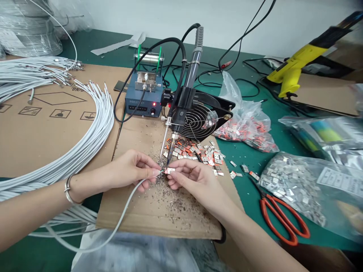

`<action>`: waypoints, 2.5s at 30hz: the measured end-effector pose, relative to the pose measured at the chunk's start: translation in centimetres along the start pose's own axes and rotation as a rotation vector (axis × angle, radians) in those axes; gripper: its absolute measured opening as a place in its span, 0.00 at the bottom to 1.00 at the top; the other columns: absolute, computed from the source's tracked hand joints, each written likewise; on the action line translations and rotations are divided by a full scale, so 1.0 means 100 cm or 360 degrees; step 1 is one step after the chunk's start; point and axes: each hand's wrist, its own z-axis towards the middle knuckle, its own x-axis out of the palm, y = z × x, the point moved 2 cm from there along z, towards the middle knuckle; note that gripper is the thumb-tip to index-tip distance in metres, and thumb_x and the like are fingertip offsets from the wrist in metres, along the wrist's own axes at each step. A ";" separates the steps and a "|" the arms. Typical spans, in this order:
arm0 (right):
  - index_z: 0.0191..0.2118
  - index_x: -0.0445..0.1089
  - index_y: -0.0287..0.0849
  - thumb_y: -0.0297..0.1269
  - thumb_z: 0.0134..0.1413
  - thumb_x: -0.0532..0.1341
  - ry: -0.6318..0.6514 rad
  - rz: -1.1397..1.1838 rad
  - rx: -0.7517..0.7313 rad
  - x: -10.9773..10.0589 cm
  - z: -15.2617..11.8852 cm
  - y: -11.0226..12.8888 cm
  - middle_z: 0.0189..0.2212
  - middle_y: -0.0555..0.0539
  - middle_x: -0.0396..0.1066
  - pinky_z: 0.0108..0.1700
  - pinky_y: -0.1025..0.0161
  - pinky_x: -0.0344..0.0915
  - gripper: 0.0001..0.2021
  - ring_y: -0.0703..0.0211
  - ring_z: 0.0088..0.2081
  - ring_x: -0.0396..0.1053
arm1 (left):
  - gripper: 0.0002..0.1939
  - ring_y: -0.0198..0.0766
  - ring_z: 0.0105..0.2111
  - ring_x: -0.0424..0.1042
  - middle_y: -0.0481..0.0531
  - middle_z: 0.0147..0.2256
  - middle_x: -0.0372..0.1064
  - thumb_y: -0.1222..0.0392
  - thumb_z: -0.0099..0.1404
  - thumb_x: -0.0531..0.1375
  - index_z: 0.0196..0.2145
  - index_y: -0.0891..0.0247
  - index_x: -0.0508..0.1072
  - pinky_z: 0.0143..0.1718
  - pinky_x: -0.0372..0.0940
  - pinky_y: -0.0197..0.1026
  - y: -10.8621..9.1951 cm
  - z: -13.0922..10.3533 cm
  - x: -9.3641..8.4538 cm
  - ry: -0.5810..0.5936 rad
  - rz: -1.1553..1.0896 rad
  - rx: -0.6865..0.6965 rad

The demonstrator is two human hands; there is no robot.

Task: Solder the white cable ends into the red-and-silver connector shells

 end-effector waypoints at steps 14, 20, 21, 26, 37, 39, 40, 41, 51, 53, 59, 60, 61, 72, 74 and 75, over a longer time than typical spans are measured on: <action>0.29 0.72 0.40 0.34 0.41 0.68 -0.0025 0.0190 0.0001 0.002 0.004 0.003 0.19 0.51 0.72 0.24 0.72 0.70 0.07 0.67 0.21 0.69 | 0.05 0.27 0.17 0.64 0.47 0.22 0.67 0.64 0.55 0.61 0.28 0.70 0.73 0.18 0.64 0.31 -0.006 0.001 0.001 0.0000 0.0023 0.0007; 0.29 0.72 0.39 0.35 0.41 0.68 -0.0061 0.0139 0.0021 0.002 0.003 0.004 0.19 0.50 0.72 0.23 0.70 0.70 0.08 0.66 0.21 0.69 | 0.05 0.27 0.18 0.63 0.47 0.22 0.66 0.63 0.55 0.61 0.28 0.69 0.72 0.18 0.63 0.31 -0.008 -0.001 0.001 0.0025 -0.0029 0.0001; 0.29 0.72 0.39 0.35 0.41 0.68 -0.0054 0.0143 0.0023 0.002 0.003 0.004 0.19 0.50 0.72 0.23 0.71 0.70 0.08 0.66 0.20 0.69 | 0.05 0.27 0.18 0.63 0.46 0.22 0.66 0.63 0.55 0.61 0.28 0.69 0.72 0.18 0.63 0.31 -0.008 -0.001 0.001 0.0028 -0.0042 0.0001; 0.29 0.73 0.40 0.35 0.41 0.68 -0.0042 0.0206 0.0026 0.001 0.004 0.004 0.20 0.50 0.73 0.22 0.72 0.68 0.07 0.66 0.21 0.69 | 0.05 0.27 0.17 0.63 0.46 0.21 0.66 0.63 0.56 0.61 0.28 0.69 0.72 0.18 0.63 0.32 -0.009 -0.002 0.003 0.0032 -0.0079 0.0014; 0.29 0.75 0.42 0.33 0.42 0.67 -0.0046 0.0203 0.0034 0.000 0.003 0.006 0.22 0.50 0.73 0.20 0.73 0.64 0.05 0.68 0.20 0.67 | 0.03 0.26 0.17 0.63 0.46 0.21 0.67 0.65 0.57 0.60 0.29 0.68 0.71 0.18 0.63 0.31 -0.008 -0.003 0.004 0.0012 -0.0105 0.0003; 0.30 0.75 0.42 0.34 0.41 0.68 -0.0051 0.0200 0.0055 0.000 0.002 0.006 0.22 0.49 0.73 0.19 0.73 0.64 0.06 0.67 0.20 0.66 | 0.03 0.26 0.17 0.63 0.46 0.21 0.67 0.65 0.57 0.61 0.29 0.68 0.71 0.18 0.63 0.31 -0.008 -0.003 0.003 0.0018 -0.0135 -0.0017; 0.30 0.75 0.41 0.34 0.41 0.68 -0.0051 0.0199 0.0062 -0.001 0.002 0.006 0.22 0.49 0.74 0.19 0.73 0.63 0.06 0.67 0.19 0.66 | 0.03 0.26 0.17 0.63 0.46 0.21 0.67 0.65 0.57 0.61 0.29 0.68 0.71 0.18 0.63 0.30 -0.007 -0.003 0.003 0.0028 -0.0151 -0.0028; 0.30 0.75 0.41 0.35 0.40 0.68 -0.0047 0.0203 0.0066 -0.001 0.002 0.006 0.22 0.48 0.74 0.19 0.73 0.63 0.06 0.67 0.19 0.66 | 0.03 0.26 0.17 0.63 0.46 0.21 0.67 0.64 0.57 0.61 0.29 0.67 0.72 0.18 0.63 0.30 -0.007 -0.003 0.003 0.0043 -0.0170 -0.0035; 0.30 0.74 0.41 0.36 0.40 0.68 -0.0055 0.0155 0.0050 0.000 0.001 0.007 0.22 0.48 0.74 0.17 0.72 0.62 0.07 0.67 0.18 0.65 | 0.04 0.26 0.17 0.64 0.46 0.21 0.69 0.62 0.55 0.63 0.30 0.65 0.74 0.18 0.63 0.29 -0.004 -0.001 -0.001 0.0040 -0.0187 -0.0080; 0.29 0.74 0.41 0.36 0.40 0.68 -0.0087 0.0125 0.0049 0.001 0.002 0.007 0.21 0.48 0.74 0.17 0.71 0.62 0.07 0.67 0.18 0.64 | 0.05 0.26 0.17 0.64 0.46 0.21 0.68 0.62 0.55 0.63 0.30 0.65 0.74 0.18 0.63 0.29 -0.004 -0.001 -0.001 0.0020 -0.0131 -0.0074; 0.28 0.73 0.40 0.35 0.39 0.68 -0.0106 0.0114 0.0021 0.002 0.004 0.006 0.21 0.49 0.73 0.17 0.72 0.63 0.07 0.68 0.17 0.65 | 0.04 0.26 0.17 0.63 0.45 0.20 0.66 0.63 0.56 0.62 0.30 0.67 0.73 0.18 0.63 0.30 -0.005 0.000 0.000 -0.0040 0.0009 -0.0050; 0.28 0.73 0.40 0.36 0.39 0.68 -0.0114 0.0103 0.0018 0.002 0.004 0.006 0.21 0.49 0.73 0.17 0.72 0.63 0.07 0.67 0.18 0.65 | 0.05 0.26 0.17 0.63 0.45 0.20 0.66 0.63 0.56 0.62 0.30 0.68 0.73 0.18 0.63 0.30 -0.005 0.000 0.000 -0.0049 0.0031 -0.0046; 0.28 0.73 0.40 0.36 0.39 0.68 -0.0118 0.0089 0.0015 0.001 0.003 0.006 0.21 0.49 0.73 0.17 0.72 0.63 0.07 0.67 0.18 0.65 | 0.05 0.27 0.17 0.63 0.45 0.20 0.66 0.63 0.56 0.62 0.30 0.68 0.73 0.18 0.63 0.31 -0.005 0.000 0.000 -0.0053 0.0050 -0.0040; 0.30 0.73 0.40 0.35 0.41 0.67 -0.0049 0.0080 0.0059 -0.001 0.003 0.004 0.21 0.48 0.74 0.18 0.72 0.63 0.07 0.67 0.18 0.66 | 0.04 0.27 0.15 0.62 0.43 0.18 0.62 0.64 0.54 0.60 0.25 0.66 0.68 0.14 0.62 0.30 -0.008 0.002 0.007 -0.0153 0.0189 -0.0058; 0.30 0.73 0.39 0.35 0.41 0.67 -0.0035 0.0099 0.0061 -0.001 0.004 0.004 0.21 0.48 0.74 0.18 0.72 0.62 0.07 0.67 0.18 0.65 | 0.05 0.26 0.15 0.61 0.42 0.18 0.61 0.64 0.54 0.60 0.24 0.66 0.67 0.13 0.61 0.29 -0.009 0.003 0.007 -0.0147 0.0231 -0.0020; 0.30 0.73 0.39 0.35 0.41 0.68 -0.0031 0.0109 0.0063 -0.001 0.004 0.004 0.21 0.48 0.74 0.18 0.72 0.62 0.07 0.67 0.18 0.65 | 0.05 0.26 0.14 0.60 0.41 0.18 0.60 0.64 0.54 0.60 0.24 0.65 0.66 0.12 0.61 0.29 -0.008 0.003 0.007 -0.0138 0.0249 0.0005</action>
